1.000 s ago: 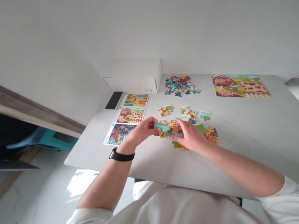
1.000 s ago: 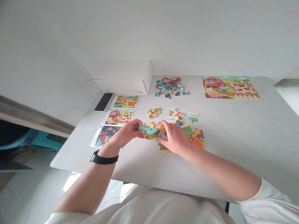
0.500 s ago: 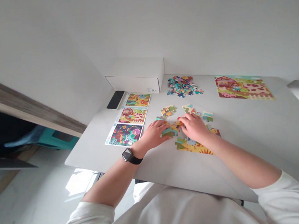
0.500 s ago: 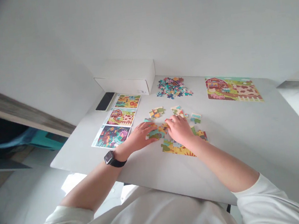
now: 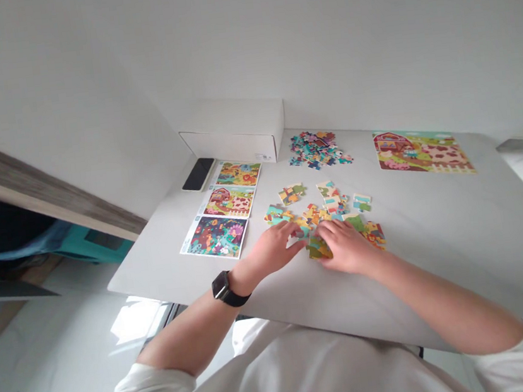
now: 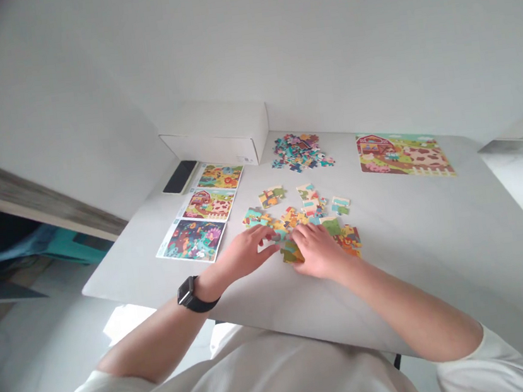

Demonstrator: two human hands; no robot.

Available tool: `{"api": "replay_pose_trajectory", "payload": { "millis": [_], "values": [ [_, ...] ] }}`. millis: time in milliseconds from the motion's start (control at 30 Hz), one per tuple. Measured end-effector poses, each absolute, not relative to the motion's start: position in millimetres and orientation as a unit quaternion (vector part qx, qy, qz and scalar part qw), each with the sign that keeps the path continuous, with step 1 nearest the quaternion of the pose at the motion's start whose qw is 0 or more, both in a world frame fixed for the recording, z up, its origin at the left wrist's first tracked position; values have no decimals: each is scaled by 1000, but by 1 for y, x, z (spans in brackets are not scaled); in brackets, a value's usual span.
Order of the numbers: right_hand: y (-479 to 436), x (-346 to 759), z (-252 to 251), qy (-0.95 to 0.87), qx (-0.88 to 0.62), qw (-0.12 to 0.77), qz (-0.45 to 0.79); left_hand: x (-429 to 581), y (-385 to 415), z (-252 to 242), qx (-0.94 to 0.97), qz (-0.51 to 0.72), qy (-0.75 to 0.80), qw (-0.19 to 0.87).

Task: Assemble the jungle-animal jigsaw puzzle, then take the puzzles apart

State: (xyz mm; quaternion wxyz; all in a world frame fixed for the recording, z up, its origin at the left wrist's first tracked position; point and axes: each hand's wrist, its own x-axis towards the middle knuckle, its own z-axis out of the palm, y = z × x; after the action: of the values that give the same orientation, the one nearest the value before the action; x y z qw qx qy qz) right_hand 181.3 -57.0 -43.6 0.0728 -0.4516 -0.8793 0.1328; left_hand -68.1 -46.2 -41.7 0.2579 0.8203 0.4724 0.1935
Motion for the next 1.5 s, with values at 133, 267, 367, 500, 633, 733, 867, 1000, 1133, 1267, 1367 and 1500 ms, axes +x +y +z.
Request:
{"api": "replay_pose_trajectory", "payload": {
  "millis": [133,267,367,500,633,733,867,1000,1133,1267,1367,1500],
  "values": [
    [-58,182,-51,-860,-457,178,138,-48,-52,-41,715,201,487,458],
    [-62,197,-50,-861,-453,199,122,-46,-45,-45,647,238,476,546],
    [-65,217,-50,-861,-468,168,111,-56,-36,-48,626,271,473,557],
    [-68,232,-54,-854,-486,154,105,-66,-26,-50,595,286,426,619],
    [-70,229,-55,-846,-486,194,103,-71,-18,-48,570,319,430,623],
    [-71,221,-55,-849,-474,203,114,-78,-10,-45,609,314,459,566],
    [-68,215,-55,-852,-477,181,117,-92,4,-44,651,328,542,418],
    [-49,208,-53,-833,-481,234,141,-93,9,-41,631,343,479,504],
    [-18,194,-48,-832,-474,239,161,-86,9,-37,628,350,491,493],
    [1,183,-47,-871,-443,151,148,-91,15,-40,711,263,592,276],
    [3,178,-47,-910,-383,88,133,-96,19,-50,758,193,599,168],
    [2,178,-44,-937,-329,69,93,-101,18,-59,783,186,586,91]
  ]
}}
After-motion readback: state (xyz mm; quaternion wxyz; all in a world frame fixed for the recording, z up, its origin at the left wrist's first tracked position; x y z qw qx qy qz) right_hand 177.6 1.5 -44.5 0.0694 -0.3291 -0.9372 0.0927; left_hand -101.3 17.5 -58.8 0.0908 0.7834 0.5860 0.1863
